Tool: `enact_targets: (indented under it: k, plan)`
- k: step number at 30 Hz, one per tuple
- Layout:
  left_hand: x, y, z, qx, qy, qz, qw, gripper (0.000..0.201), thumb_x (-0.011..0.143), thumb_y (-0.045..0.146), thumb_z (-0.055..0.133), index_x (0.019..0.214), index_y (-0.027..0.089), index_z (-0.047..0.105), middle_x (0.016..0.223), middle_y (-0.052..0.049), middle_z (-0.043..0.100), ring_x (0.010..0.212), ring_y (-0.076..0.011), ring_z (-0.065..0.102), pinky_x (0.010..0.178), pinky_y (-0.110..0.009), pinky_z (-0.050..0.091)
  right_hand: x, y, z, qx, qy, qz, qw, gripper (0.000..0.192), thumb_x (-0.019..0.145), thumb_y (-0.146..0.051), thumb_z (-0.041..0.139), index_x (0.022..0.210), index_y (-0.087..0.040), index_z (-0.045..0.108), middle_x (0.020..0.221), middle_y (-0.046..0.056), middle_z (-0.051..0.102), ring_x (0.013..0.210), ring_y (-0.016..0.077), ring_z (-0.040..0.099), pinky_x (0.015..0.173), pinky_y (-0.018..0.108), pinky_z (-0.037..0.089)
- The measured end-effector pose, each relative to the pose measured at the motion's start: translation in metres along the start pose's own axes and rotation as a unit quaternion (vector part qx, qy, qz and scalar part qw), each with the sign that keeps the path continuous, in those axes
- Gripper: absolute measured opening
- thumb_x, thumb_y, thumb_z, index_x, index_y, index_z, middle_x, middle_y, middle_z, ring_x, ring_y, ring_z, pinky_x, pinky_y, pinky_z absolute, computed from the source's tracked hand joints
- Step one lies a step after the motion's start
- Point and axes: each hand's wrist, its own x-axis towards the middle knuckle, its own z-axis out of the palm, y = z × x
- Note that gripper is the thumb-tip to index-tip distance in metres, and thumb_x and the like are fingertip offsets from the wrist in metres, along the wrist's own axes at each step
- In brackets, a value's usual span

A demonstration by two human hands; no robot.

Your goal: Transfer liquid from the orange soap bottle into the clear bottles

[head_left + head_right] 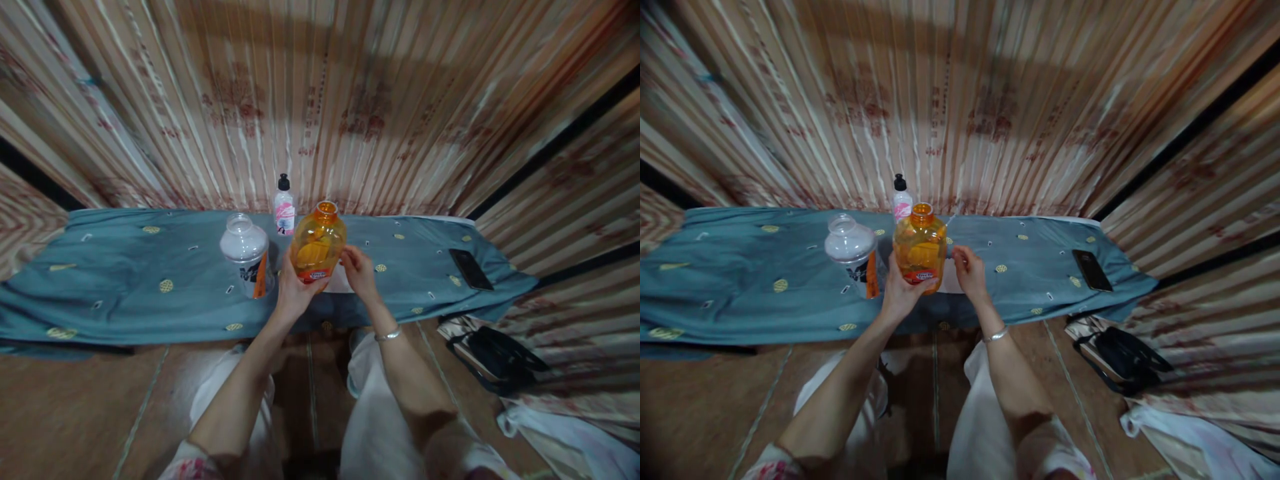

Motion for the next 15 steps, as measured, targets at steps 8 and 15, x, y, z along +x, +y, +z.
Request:
enact_targets:
  k: [8, 15]
  plan:
    - [-0.003, -0.005, 0.011, -0.014, -0.002, -0.005, 1.000, 0.103, 0.061, 0.033, 0.097, 0.146, 0.022, 0.041, 0.144, -0.016, 0.062, 0.136, -0.0334, 0.062, 0.116, -0.051, 0.051, -0.010, -0.022, -0.040, -0.024, 0.028, 0.030, 0.999, 0.028, 0.091, -0.045, 0.053, 0.087, -0.023, 0.071, 0.084, 0.006, 0.079, 0.074, 0.0212, 0.074, 0.069, 0.034, 0.058]
    - [0.004, -0.017, 0.032, -0.031, -0.022, 0.038, 0.999, 0.087, 0.075, 0.038, 0.089, 0.147, 0.020, 0.042, 0.143, -0.017, 0.059, 0.139, -0.0325, 0.057, 0.118, -0.054, 0.049, -0.040, -0.103, -0.055, -0.052, 0.080, -0.065, 0.993, 0.025, 0.099, -0.041, 0.054, 0.098, -0.025, 0.073, 0.093, 0.005, 0.080, 0.081, 0.0187, 0.074, 0.082, 0.034, 0.060]
